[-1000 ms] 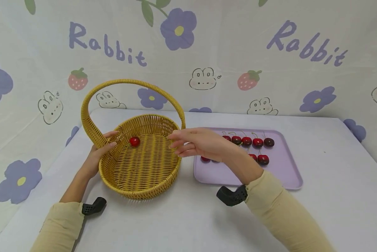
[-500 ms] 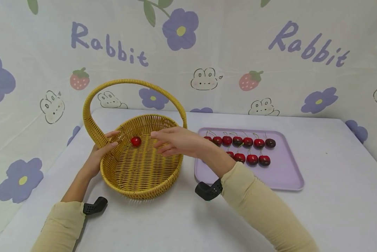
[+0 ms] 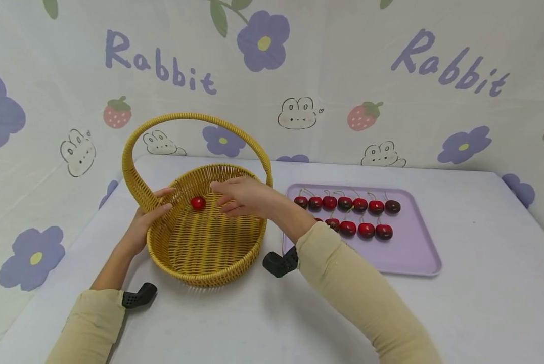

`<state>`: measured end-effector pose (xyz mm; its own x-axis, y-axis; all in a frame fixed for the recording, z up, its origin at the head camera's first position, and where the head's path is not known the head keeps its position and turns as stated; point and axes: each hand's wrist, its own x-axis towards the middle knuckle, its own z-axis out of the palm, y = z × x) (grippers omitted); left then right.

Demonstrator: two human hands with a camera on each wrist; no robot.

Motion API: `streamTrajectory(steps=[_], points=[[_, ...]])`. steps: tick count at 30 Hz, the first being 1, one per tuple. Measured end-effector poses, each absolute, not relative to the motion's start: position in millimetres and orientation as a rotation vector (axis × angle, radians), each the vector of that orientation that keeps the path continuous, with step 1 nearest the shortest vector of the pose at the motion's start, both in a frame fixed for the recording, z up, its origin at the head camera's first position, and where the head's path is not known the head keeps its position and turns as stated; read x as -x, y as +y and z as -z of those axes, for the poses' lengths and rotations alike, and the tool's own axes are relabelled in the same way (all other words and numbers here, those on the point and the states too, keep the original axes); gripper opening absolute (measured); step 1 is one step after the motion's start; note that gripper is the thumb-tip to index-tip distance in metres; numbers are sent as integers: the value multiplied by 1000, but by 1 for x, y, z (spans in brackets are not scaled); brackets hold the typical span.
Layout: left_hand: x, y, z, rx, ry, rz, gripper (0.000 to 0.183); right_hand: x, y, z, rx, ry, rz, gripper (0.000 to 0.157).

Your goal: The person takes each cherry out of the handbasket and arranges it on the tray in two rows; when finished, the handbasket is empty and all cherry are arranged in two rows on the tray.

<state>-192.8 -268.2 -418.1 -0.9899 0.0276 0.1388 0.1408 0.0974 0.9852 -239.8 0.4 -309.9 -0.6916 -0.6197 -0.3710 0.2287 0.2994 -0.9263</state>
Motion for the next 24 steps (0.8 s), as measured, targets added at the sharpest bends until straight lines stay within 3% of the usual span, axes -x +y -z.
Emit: streamTrajectory(steps=[7,24], points=[[193,-269,418,182,-2261,2044,48,249,-14,315,274,1855,1489,46],[194,-270,418,180,-2273,2031,48,266,-42,337,157,1903,1445,52]])
